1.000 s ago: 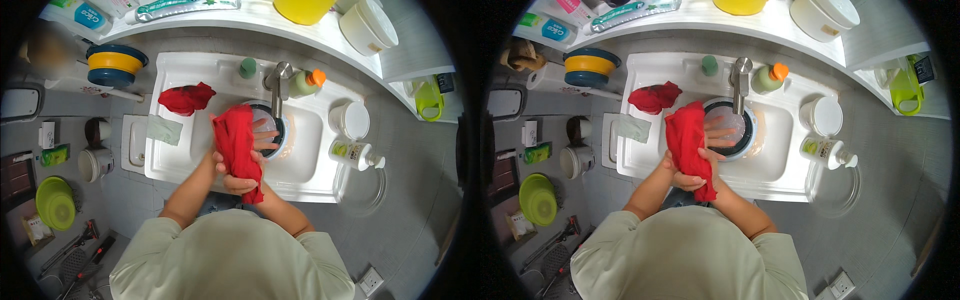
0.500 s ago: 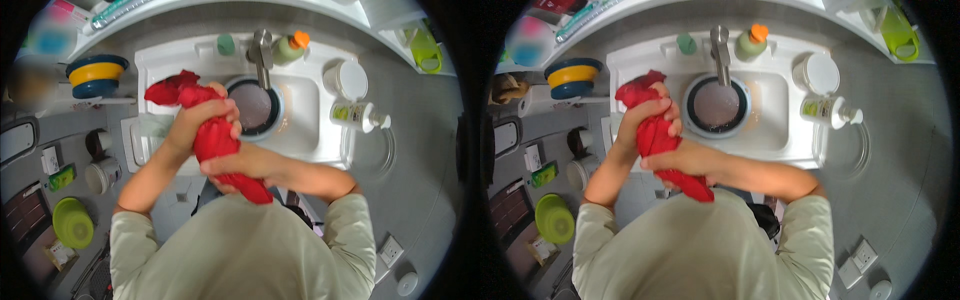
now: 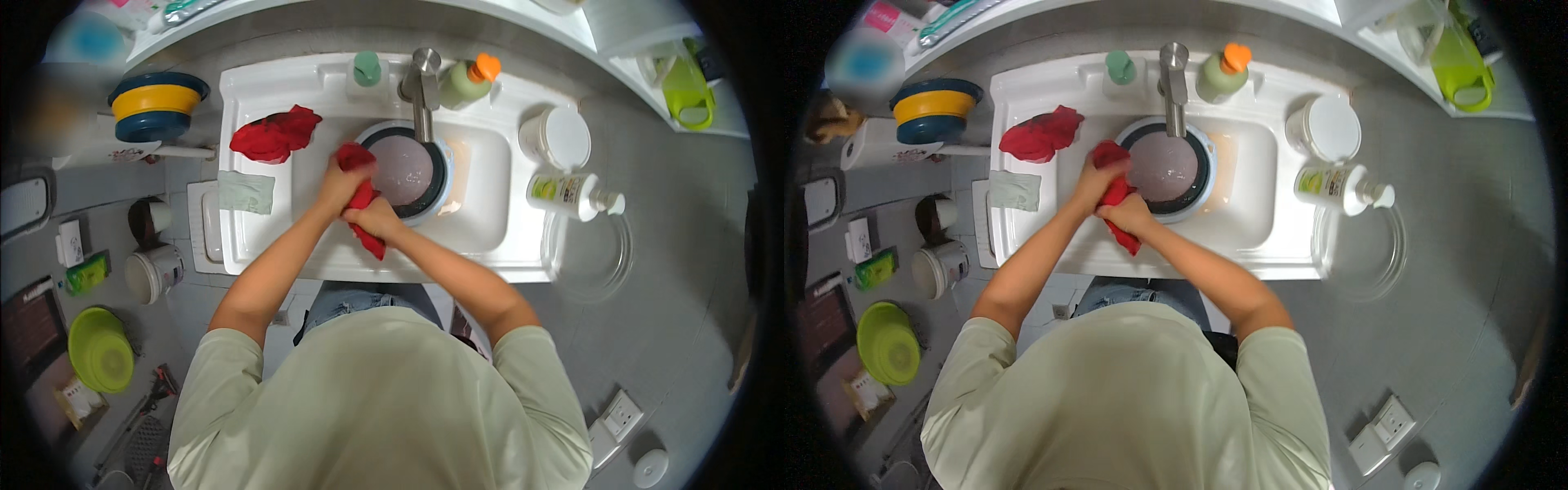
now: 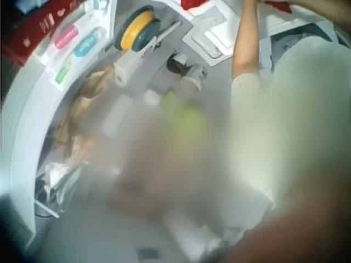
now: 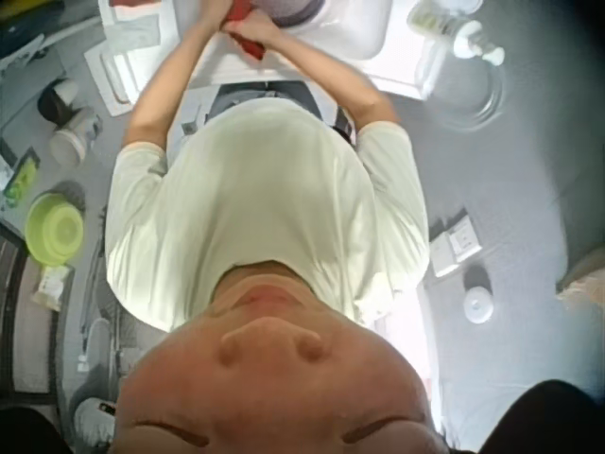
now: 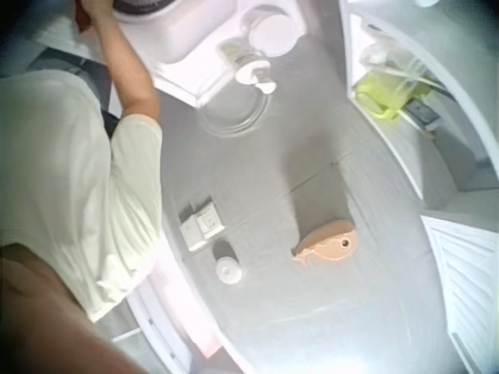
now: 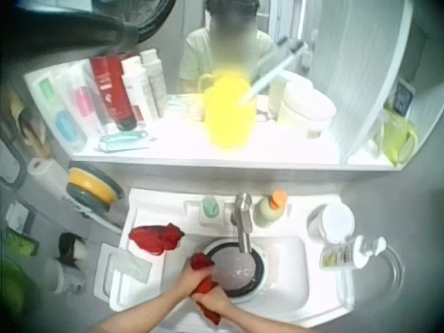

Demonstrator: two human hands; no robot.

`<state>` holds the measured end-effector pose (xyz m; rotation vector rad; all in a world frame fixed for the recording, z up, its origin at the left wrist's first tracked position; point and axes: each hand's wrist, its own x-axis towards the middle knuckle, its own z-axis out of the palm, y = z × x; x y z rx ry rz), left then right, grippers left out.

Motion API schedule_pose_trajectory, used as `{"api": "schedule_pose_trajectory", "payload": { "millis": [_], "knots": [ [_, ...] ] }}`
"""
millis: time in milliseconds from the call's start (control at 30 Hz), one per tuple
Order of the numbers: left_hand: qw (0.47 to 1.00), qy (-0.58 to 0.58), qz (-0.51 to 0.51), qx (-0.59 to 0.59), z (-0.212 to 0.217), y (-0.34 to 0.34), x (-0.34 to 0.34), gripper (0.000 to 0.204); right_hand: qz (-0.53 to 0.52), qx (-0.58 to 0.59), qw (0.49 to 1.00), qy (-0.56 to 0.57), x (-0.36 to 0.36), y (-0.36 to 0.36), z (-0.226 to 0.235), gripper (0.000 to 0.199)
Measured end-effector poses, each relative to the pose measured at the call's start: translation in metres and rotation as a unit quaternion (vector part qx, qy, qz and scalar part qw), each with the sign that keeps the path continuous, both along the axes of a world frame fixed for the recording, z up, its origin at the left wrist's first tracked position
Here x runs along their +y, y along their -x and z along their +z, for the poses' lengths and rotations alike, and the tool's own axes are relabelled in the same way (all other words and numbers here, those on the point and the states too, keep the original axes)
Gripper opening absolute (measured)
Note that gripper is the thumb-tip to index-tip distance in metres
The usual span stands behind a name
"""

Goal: The person washes a red cloth by hand in a sink, rinses it, and then hangs it on a drying rack on a balcony. They also fold a blue and yellow checkered bag and place it on a shelf.

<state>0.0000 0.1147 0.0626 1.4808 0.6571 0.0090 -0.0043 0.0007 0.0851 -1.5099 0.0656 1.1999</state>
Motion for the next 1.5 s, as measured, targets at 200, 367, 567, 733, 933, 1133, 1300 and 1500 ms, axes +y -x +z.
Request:
{"api": "schedule_pose_trajectory", "payload": {
  "millis": [200,367,567,733,933,1133,1300,1500],
  "knots": [
    [0.954,0.289,0.067,0.035,0.042,0.056,0.010,0.027,0.041,-0.075,0.995,-0.056,-0.055,-0.013,0.013,0.047],
    [0.880,0.441,0.170,0.046,0.072,0.095,0.059,0.017,-0.095,-0.199,0.927,0.303,-0.143,-0.059,-0.083,0.032],
    [0.869,0.428,0.250,-0.017,0.098,0.139,0.066,0.018,-0.316,0.020,0.945,0.088,-0.127,-0.046,-0.134,0.020],
    [0.846,0.441,0.296,-0.049,0.096,0.183,0.066,0.022,-0.146,-0.145,0.953,0.223,-0.159,-0.075,-0.111,0.018],
    [0.823,0.446,0.344,-0.075,0.101,0.217,0.061,0.023,0.015,-0.088,0.953,0.290,-0.154,-0.111,-0.010,0.030],
    [0.826,0.425,0.359,-0.092,0.099,0.234,0.067,0.025,0.210,-0.143,0.904,0.344,-0.153,-0.145,0.020,0.023],
    [0.826,0.447,0.333,-0.086,0.084,0.227,0.093,0.026,0.713,-0.391,0.459,0.359,-0.138,-0.186,0.023,0.017],
    [0.825,0.475,0.288,-0.103,0.079,0.227,0.137,0.024,0.628,-0.297,0.501,0.517,-0.053,-0.170,0.119,0.021]
  ]
}}
